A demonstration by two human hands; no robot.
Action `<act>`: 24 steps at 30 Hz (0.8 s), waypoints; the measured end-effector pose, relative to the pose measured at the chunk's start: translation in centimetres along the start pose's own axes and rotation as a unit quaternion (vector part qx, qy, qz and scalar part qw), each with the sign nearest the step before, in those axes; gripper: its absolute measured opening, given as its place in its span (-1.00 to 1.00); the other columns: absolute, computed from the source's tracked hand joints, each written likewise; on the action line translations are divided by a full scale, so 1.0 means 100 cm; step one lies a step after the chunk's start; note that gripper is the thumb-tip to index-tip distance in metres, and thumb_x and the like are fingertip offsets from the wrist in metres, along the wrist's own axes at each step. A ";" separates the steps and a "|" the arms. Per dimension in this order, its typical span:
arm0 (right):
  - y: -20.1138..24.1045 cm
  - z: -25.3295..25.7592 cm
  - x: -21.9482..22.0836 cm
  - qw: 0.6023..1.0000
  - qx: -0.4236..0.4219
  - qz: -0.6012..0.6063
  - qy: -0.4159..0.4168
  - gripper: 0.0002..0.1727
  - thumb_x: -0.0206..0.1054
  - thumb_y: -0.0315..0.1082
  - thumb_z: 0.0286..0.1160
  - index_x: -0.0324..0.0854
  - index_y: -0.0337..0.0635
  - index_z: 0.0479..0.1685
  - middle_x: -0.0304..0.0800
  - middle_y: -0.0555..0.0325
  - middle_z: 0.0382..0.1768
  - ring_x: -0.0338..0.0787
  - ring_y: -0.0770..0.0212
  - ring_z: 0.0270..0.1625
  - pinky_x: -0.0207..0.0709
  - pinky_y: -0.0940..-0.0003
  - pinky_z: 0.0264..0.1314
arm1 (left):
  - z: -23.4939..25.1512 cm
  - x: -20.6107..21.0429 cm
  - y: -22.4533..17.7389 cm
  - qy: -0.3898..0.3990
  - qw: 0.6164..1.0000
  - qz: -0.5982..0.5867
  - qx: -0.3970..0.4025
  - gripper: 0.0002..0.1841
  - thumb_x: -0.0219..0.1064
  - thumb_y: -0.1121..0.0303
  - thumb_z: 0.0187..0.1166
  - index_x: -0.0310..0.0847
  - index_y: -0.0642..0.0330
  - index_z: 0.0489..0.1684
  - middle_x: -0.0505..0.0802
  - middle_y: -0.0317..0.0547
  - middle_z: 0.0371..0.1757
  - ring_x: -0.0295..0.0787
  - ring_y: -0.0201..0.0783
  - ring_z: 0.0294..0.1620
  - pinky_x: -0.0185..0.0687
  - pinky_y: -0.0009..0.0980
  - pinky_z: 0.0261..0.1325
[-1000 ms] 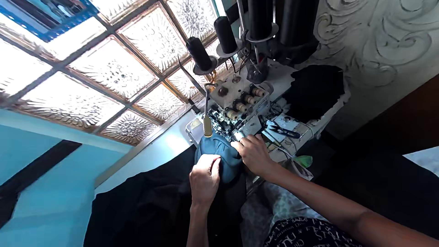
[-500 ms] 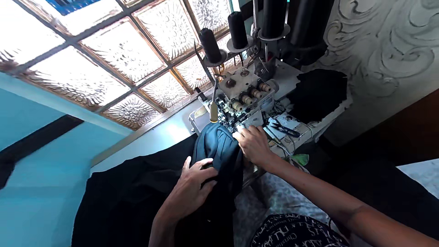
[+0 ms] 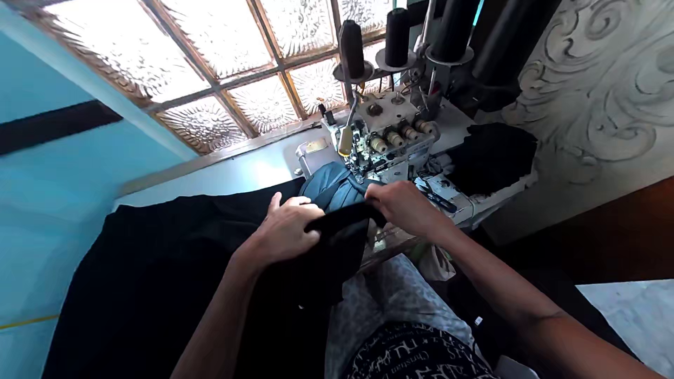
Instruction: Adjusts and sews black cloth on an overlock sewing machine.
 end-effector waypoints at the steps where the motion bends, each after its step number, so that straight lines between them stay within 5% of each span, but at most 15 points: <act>1: -0.007 0.000 0.001 0.999 0.012 -0.024 -0.035 -0.90 0.42 -0.48 0.50 0.74 -0.24 -0.08 0.78 -0.12 -0.44 0.83 -0.16 -0.40 0.66 -0.16 -0.37 | 0.004 0.000 0.007 -0.027 1.000 -0.016 -0.005 -0.90 0.45 0.47 0.42 0.86 0.21 -0.22 0.89 0.07 -0.12 0.73 0.25 0.27 0.04 0.62 0.49; 5: -0.019 0.003 0.015 0.984 -0.031 -0.094 -0.149 -0.80 0.51 -0.56 0.32 0.73 -0.25 -0.09 0.77 -0.09 -0.28 0.83 -0.11 -0.22 0.70 -0.01 -0.23 | 0.021 0.005 0.027 -0.112 0.989 -0.034 -0.089 -0.83 0.29 0.47 0.65 0.82 0.26 -0.02 0.88 0.21 -0.13 0.78 0.32 0.09 0.00 0.55 0.57; 8: -0.012 0.006 0.019 0.979 -0.063 -0.093 -0.170 -0.78 0.42 -0.59 0.39 0.78 -0.26 -0.02 0.79 -0.12 -0.14 0.82 -0.14 -0.02 0.72 0.01 -0.01 | 0.025 0.012 0.033 -0.198 0.977 -0.016 -0.077 -0.86 0.37 0.48 0.57 0.81 0.24 -0.04 0.88 0.19 -0.13 0.77 0.33 0.06 0.09 0.53 0.53; 12: -0.011 0.002 0.022 0.981 -0.080 -0.028 -0.173 -0.73 0.37 -0.64 0.33 0.84 -0.21 -0.06 0.81 -0.10 -0.18 0.83 -0.10 -0.11 0.71 0.02 0.00 | 0.014 0.012 0.022 -0.286 0.958 -0.002 -0.021 -0.85 0.29 0.63 0.38 0.76 0.31 -0.23 0.81 0.20 -0.08 0.73 0.31 0.10 0.24 0.45 0.43; 24: -0.015 -0.007 0.037 0.984 -0.063 -0.023 -0.168 -0.64 0.38 -0.61 0.31 0.91 -0.09 0.03 0.79 -0.06 -0.23 0.77 -0.11 -0.07 0.62 -0.01 0.09 | -0.011 0.025 0.003 -0.300 0.954 0.016 0.010 -0.91 0.41 0.47 0.42 0.85 0.23 -0.34 0.87 0.03 -0.05 0.68 0.23 0.27 -0.02 0.46 0.62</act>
Point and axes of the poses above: each hand's wrist, its own z-axis towards the middle knuckle, its own x-axis out of the palm, y = z × x, the point moved 8 cm from there along z, towards the middle knuckle
